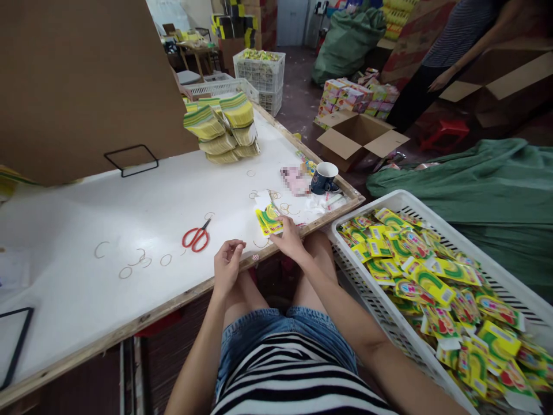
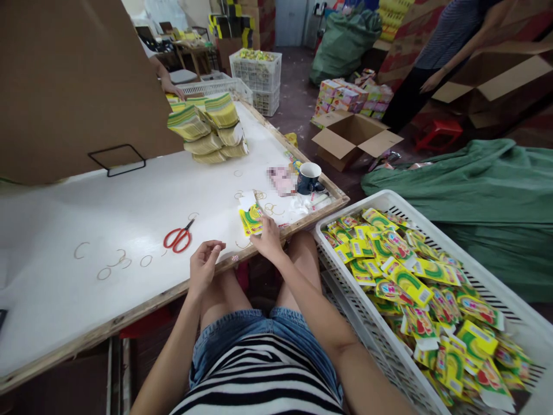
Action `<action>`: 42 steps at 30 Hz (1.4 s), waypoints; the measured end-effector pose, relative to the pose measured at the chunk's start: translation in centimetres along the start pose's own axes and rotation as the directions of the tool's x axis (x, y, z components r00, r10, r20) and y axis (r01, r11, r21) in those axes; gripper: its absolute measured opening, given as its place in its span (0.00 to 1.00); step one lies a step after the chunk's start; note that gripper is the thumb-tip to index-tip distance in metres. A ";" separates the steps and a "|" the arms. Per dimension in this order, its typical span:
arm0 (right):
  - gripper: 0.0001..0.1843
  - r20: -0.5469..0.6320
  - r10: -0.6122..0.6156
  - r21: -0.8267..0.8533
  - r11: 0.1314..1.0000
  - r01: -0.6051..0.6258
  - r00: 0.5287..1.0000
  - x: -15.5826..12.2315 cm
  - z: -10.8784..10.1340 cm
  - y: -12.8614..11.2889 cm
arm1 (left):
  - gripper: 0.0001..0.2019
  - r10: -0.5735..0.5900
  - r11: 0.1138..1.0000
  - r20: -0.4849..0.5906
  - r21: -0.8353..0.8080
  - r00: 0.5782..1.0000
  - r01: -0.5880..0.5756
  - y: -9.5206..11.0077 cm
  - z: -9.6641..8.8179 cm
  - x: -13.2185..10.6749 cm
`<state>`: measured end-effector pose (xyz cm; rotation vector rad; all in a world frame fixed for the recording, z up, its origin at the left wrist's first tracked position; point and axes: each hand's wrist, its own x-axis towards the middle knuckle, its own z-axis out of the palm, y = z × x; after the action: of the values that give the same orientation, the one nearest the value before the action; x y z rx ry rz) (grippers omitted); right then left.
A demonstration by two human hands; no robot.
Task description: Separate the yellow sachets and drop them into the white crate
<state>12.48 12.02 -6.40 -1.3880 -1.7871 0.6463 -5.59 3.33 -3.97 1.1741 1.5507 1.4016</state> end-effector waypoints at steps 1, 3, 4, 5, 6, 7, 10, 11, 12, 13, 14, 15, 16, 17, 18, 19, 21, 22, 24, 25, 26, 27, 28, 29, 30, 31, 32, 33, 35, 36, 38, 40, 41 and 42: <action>0.24 -0.004 -0.001 -0.004 1.000 0.001 1.000 0.0 0.1 0.0 | 0.13 0.002 1.000 -0.002 0.000 1.000 -0.002 0.0 0.0 0.0; 0.24 -0.008 -0.008 -0.008 1.000 0.008 1.000 0.1 0.2 0.1 | 0.13 0.004 1.000 -0.003 0.008 1.000 -0.004 0.0 0.0 0.0; 0.24 -0.009 -0.013 -0.009 1.000 0.013 1.000 0.1 0.2 0.1 | 0.13 0.005 1.000 -0.001 0.014 1.000 -0.005 0.0 0.0 0.0; 0.24 -0.010 -0.017 -0.010 1.000 0.017 1.000 0.0 0.3 0.2 | 0.13 0.007 1.000 0.000 0.019 1.000 -0.007 0.0 -0.1 0.0; 0.23 -0.013 -0.019 -0.013 1.000 0.019 1.000 0.0 0.3 0.2 | 0.13 0.010 1.000 0.001 0.021 1.000 -0.010 0.0 -0.1 0.0; 0.23 -0.017 -0.019 -0.016 1.000 0.019 1.000 0.0 0.4 0.1 | 0.13 0.013 1.000 0.001 0.021 1.000 -0.013 0.0 -0.1 0.0; 0.23 -0.031 -0.021 -0.024 1.000 0.020 0.999 -0.1 0.5 0.0 | 0.13 0.023 1.000 0.002 0.018 1.000 -0.024 -0.1 -0.1 0.0; 0.23 -0.034 -0.022 -0.026 0.999 0.021 0.999 -0.1 0.5 -0.1 | 0.13 0.025 0.999 0.004 0.023 1.000 -0.025 -0.1 -0.1 0.0; 0.23 -0.037 -0.023 -0.029 0.999 0.022 0.999 -0.2 0.5 -0.1 | 0.13 0.026 0.999 0.006 0.030 1.000 -0.027 -0.1 -0.1 0.0; 0.23 -0.038 -0.022 -0.033 0.999 0.021 0.999 -0.2 0.6 -0.2 | 0.13 0.026 0.999 0.006 0.039 1.000 -0.027 -0.1 0.0 0.1; 0.23 -0.038 -0.021 -0.038 0.999 0.020 0.999 -0.2 0.6 -0.3 | 0.13 0.026 0.998 0.006 0.050 1.000 -0.026 0.0 0.0 0.1; 0.23 -0.038 -0.021 -0.042 0.999 0.020 0.999 -0.2 0.6 -0.3 | 0.13 0.026 0.998 0.003 0.060 1.000 -0.026 0.0 0.0 0.1; 0.23 -0.035 -0.022 -0.047 0.999 0.020 0.999 -0.3 0.6 -0.4 | 0.13 0.027 0.997 -0.001 0.068 1.000 -0.027 0.1 0.0 0.1; 0.23 -0.032 -0.022 -0.052 0.998 0.021 0.999 -0.3 0.5 -0.4 | 0.13 0.027 0.997 -0.005 0.074 1.000 -0.027 0.2 0.1 0.0; 0.23 -0.029 -0.022 -0.058 0.998 0.020 0.999 -0.4 0.5 -0.5 | 0.13 0.028 0.997 -0.008 0.077 1.000 -0.027 0.3 0.1 0.0; 0.23 -0.027 -0.021 -0.064 0.998 0.019 0.999 -0.4 0.5 -0.5 | 0.13 0.029 0.997 -0.011 0.078 1.000 -0.028 0.4 0.1 0.0; 0.23 -0.024 -0.019 -0.074 0.997 0.018 1.000 -0.5 0.5 -0.6 | 0.13 0.034 0.996 -0.016 0.081 0.999 -0.032 0.5 0.1 -0.1; 0.23 -0.023 -0.019 -0.076 0.997 0.017 1.000 -0.5 0.5 -0.6 | 0.13 0.037 0.996 -0.016 0.087 0.999 -0.036 0.5 0.2 -0.1; 0.22 -0.021 -0.017 -0.076 0.997 0.015 1.000 -0.5 0.5 -0.6 | 0.13 0.044 0.994 -0.014 0.103 0.999 -0.043 0.5 0.1 -0.1; 0.22 -0.021 -0.015 -0.074 0.997 0.013 1.000 -0.5 0.5 -0.6 | 0.13 0.046 0.993 -0.011 0.110 0.999 -0.045 0.5 0.1 -0.1; 0.22 -0.021 -0.014 -0.073 0.997 0.012 1.000 -0.5 0.6 -0.6 | 0.13 0.046 0.992 -0.008 0.114 0.999 -0.045 0.4 0.1 -0.1; 0.22 -0.023 -0.013 -0.072 0.997 0.011 1.000 -0.5 0.6 -0.6 | 0.13 0.046 0.992 -0.005 0.116 0.999 -0.045 0.3 0.0 -0.1; 0.22 -0.026 -0.014 -0.072 0.997 0.012 1.000 -0.5 0.6 -0.6 | 0.13 0.047 0.992 -0.003 0.117 0.999 -0.047 0.2 0.0 -0.1; 0.22 -0.029 -0.015 -0.072 0.997 0.013 0.999 -0.6 0.6 -0.6 | 0.13 0.051 0.992 0.000 0.119 0.999 -0.050 0.1 0.0 -0.1; 0.22 -0.033 -0.016 -0.072 0.997 0.014 0.999 -0.6 0.7 -0.6 | 0.13 0.055 0.991 0.002 0.123 0.998 -0.055 0.0 -0.1 -0.1; 0.22 -0.033 -0.017 -0.073 0.997 0.015 0.999 -0.6 0.7 -0.6 | 0.13 0.062 0.990 0.001 0.128 0.998 -0.062 -0.1 -0.1 -0.1; 0.23 -0.030 -0.017 -0.073 0.997 0.015 0.999 -0.6 0.7 -0.6 | 0.13 0.068 0.989 -0.001 0.133 0.998 -0.067 -0.2 -0.1 -0.1; 0.23 -0.025 -0.017 -0.073 0.997 0.015 1.000 -0.6 0.7 -0.6 | 0.12 0.071 0.988 -0.003 0.138 0.997 -0.070 -0.2 -0.1 -0.1; 0.24 -0.013 -0.021 -0.073 0.997 0.020 1.000 -0.6 0.7 -0.5 | 0.13 0.069 0.987 -0.006 0.142 0.998 -0.068 -0.3 -0.1 -0.1; 0.23 -0.012 -0.026 -0.072 0.997 0.025 1.000 -0.6 0.7 -0.5 | 0.13 0.066 0.988 -0.003 0.143 0.998 -0.065 -0.3 -0.1 -0.1; 0.22 -0.026 -0.031 -0.068 0.997 0.029 0.999 -0.4 0.8 -0.4 | 0.13 0.061 0.988 0.006 0.142 0.998 -0.061 -0.2 -0.1 -0.1; 0.23 -0.053 -0.019 -0.073 0.997 0.015 0.998 -0.1 0.9 -0.4 | 0.13 0.062 0.988 0.012 0.141 0.998 -0.063 -0.2 -0.2 0.0; 0.24 -0.066 -0.007 -0.084 0.996 0.001 0.998 0.0 1.0 -0.5 | 0.13 0.062 0.988 0.014 0.141 0.998 -0.064 -0.2 -0.2 0.0; 0.26 -0.077 0.008 -0.103 0.995 -0.016 0.997 0.2 1.0 -0.5 | 0.13 0.063 0.988 0.015 0.140 0.998 -0.064 -0.3 -0.2 0.0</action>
<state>11.30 12.11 -6.54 -1.4736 -1.7742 0.5066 -5.84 3.29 -4.20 1.3231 1.6388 1.3422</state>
